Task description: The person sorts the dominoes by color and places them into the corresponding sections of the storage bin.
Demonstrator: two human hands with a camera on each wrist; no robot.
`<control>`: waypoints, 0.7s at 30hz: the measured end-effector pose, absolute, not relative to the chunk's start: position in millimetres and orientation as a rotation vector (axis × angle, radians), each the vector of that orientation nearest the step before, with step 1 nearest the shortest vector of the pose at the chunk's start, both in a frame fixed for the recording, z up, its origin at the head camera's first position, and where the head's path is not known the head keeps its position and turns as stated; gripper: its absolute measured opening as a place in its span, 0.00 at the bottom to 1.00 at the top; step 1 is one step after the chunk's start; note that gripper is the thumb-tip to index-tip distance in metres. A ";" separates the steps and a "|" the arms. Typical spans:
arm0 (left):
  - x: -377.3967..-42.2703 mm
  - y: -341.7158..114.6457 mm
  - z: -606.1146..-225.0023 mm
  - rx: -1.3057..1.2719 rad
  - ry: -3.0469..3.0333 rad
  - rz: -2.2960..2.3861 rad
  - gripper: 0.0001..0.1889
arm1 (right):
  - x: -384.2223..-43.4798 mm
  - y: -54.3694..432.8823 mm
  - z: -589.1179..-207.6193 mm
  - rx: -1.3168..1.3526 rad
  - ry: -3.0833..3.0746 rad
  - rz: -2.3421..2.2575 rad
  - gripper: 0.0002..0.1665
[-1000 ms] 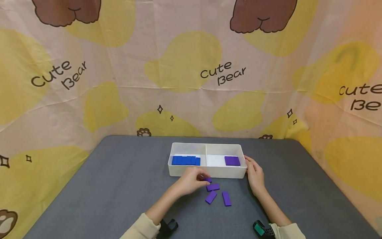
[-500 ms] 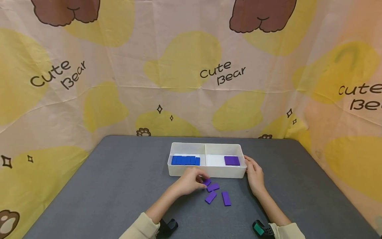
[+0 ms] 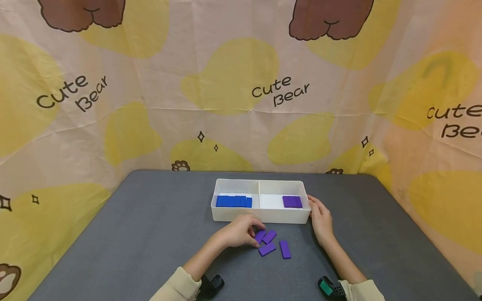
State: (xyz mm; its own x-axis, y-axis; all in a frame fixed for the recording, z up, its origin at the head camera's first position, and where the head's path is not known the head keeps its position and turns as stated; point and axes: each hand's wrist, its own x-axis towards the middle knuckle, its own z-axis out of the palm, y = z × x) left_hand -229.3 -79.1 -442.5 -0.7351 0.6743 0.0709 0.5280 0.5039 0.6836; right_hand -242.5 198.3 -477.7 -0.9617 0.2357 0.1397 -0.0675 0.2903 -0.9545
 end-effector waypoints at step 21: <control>-228.1 -86.8 -441.4 0.985 2.477 1.065 0.25 | -242.9 197.0 -476.7 -0.173 -2.306 1.729 0.29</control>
